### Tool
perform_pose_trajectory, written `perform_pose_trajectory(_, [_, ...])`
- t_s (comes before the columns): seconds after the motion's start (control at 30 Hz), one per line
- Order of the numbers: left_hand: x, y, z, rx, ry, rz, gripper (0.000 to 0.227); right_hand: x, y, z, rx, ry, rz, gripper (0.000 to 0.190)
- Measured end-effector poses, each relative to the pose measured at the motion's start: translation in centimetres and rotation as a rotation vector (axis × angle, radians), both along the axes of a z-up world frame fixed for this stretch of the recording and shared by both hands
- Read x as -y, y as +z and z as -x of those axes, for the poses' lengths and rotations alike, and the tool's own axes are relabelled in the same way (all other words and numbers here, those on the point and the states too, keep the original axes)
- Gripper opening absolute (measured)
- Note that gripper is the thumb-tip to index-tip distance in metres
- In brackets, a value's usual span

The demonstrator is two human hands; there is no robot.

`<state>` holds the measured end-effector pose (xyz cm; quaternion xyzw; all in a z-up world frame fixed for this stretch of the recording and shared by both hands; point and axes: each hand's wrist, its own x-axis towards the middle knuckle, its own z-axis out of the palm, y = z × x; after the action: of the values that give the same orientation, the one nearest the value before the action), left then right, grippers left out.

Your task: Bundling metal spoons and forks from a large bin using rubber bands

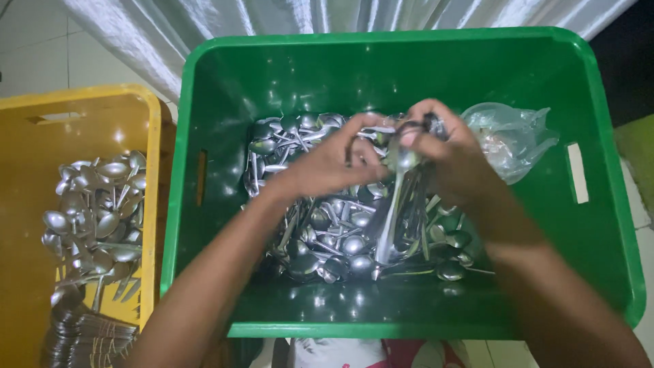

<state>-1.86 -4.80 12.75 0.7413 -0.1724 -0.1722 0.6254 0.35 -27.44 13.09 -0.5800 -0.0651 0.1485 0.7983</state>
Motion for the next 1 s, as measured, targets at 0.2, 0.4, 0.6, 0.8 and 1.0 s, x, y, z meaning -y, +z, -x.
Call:
perform_pose_trajectory(0.2, [-8.3,-11.8,-2.2,-0.237,-0.037,-1.196,0.055,2.7,1.2,-1.9,-0.005,-0.012,-0.187,0.04])
perform_pose_trajectory(0.4, [-10.0,-22.3,4.1,0.909,0.464,-1.364,0.015,3.9,1.4,-2.6,-0.116,-0.069,-0.183,0.045])
perform_pose_trajectory(0.6, [-7.6,-12.4,-0.1,0.173,0.166,-1.282,0.022,2.7,0.7,-2.3,-0.134,-0.172,-0.006,0.032])
perform_pose_trajectory(0.8, [-3.8,-2.0,-1.7,0.017,0.104,-0.465,0.021,0.8,0.4,-0.9,0.072,-0.049,0.279,0.035])
perform_pose_trajectory(1.0, [-0.7,0.0,0.2,-0.047,0.06,0.081,0.011,-1.0,2.5,1.7,0.171,0.113,0.366,0.033])
